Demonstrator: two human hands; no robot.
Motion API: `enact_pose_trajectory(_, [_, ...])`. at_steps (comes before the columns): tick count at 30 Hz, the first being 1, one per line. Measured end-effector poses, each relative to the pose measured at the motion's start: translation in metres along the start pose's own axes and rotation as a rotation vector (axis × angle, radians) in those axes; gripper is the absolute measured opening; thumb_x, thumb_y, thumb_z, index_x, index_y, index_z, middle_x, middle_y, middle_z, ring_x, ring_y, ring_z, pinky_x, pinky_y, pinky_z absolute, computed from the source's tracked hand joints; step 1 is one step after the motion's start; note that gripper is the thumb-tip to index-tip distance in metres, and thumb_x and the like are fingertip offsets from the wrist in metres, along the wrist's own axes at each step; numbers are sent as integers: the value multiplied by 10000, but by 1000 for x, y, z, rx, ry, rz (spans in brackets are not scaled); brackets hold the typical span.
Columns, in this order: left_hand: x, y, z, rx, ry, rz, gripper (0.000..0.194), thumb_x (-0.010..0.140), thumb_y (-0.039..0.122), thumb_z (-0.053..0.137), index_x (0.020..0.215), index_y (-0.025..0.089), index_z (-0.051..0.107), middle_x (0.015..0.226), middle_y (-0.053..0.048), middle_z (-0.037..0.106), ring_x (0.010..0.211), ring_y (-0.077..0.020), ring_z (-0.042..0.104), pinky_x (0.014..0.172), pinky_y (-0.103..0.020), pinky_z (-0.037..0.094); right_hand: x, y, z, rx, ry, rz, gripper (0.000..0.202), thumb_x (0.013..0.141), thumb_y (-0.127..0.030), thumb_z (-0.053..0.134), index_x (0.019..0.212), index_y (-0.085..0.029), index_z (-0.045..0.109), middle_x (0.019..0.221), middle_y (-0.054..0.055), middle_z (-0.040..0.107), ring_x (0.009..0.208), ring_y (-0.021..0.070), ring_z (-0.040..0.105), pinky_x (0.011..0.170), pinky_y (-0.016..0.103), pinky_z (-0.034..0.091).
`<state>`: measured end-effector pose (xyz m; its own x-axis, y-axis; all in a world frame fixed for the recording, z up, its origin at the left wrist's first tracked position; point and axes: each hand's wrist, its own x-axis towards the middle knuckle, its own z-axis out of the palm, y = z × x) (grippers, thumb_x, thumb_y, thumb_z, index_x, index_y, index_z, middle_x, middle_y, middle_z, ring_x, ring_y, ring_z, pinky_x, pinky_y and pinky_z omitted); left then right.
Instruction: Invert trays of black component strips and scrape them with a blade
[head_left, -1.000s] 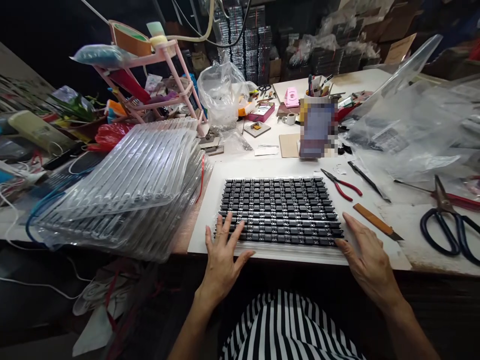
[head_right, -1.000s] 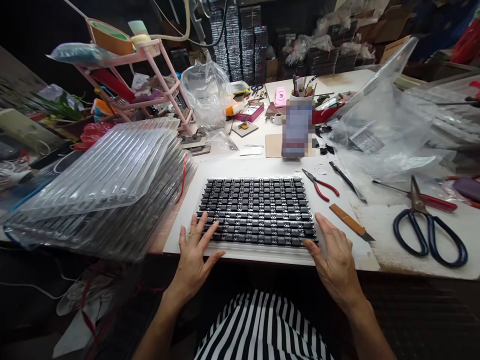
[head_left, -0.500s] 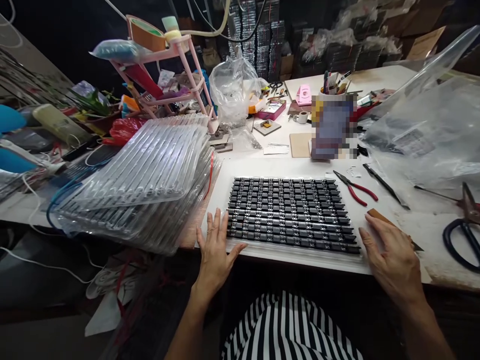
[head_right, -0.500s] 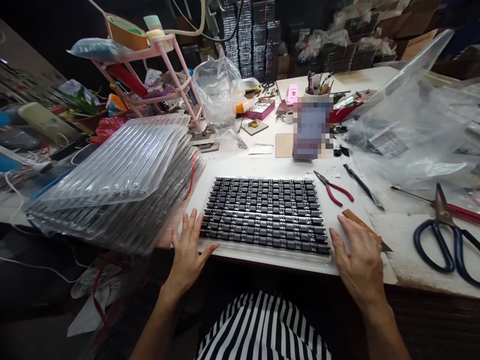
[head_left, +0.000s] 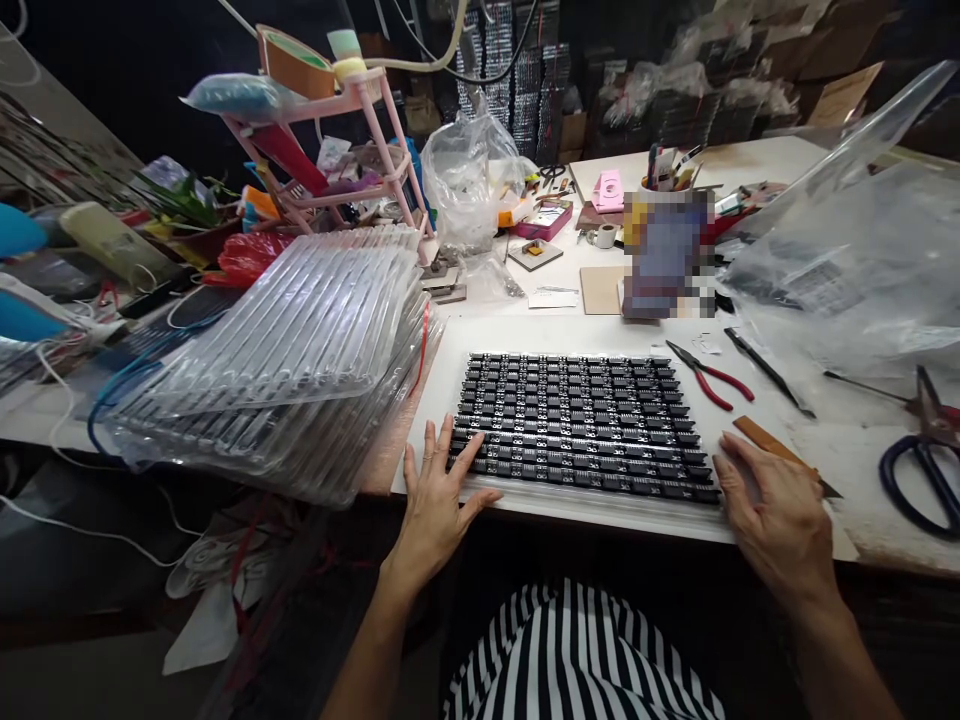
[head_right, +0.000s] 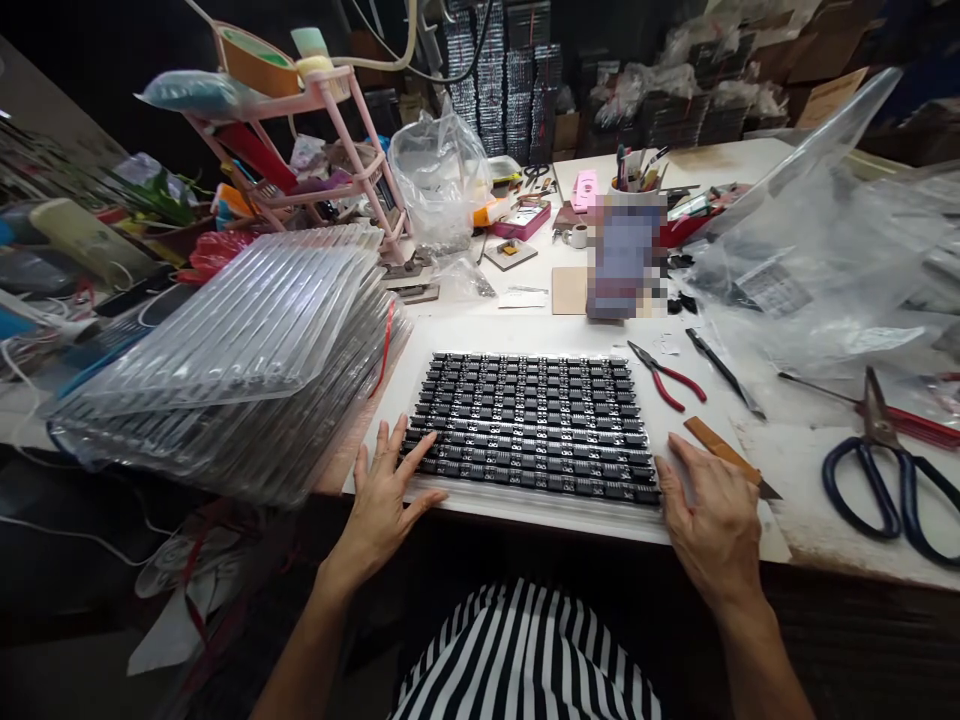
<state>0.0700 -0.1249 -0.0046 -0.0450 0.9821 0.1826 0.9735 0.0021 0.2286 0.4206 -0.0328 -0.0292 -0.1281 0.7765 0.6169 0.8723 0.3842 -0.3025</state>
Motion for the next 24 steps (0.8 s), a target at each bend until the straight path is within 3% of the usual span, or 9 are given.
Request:
enact_pose_trajectory(5, [-5,-10,6,-58,88,-64,891,839,556,497,1494,211,3,1526,-191,237,1427,-306,135,1107,-589,164,-1,-5,-4,69,4,29,328,921,-346,490,1163,-162,615,1013,105,697,972,258,637,938,404,439])
enact_pose_trajectory(7, [-8,-14,8,-72,96,-70,901,843,560,486,1493,197,-21,1489,-195,324,1412,-304,199,1109,-577,181,-3,-9,-8,133,-44,35,340,925,-337,489,1214,-190,590,1051,89,692,1021,252,622,946,403,431])
enact_pose_trajectory(12, [-21,-16,6,-59,94,6,893,794,586,545,1486,206,128,1456,-183,388,1381,-300,292,1116,-545,211,-17,-15,-20,181,-132,7,404,933,-374,468,1284,-190,545,1147,105,647,1055,260,599,935,427,431])
enact_pose_trajectory(16, [-33,-15,7,-66,142,46,762,806,518,577,1444,232,276,1451,-154,408,1383,-278,297,1126,-526,213,-31,-15,-28,201,-168,-5,441,934,-395,460,1343,-231,491,1212,87,609,1102,262,570,947,432,423])
enact_pose_trajectory(24, [-36,-18,12,-65,235,80,758,799,432,630,1445,240,285,1420,-144,452,1347,-278,365,1116,-517,259,-45,-16,-28,140,-190,-116,750,841,-512,587,1462,-199,306,1307,159,533,1164,321,524,957,480,395])
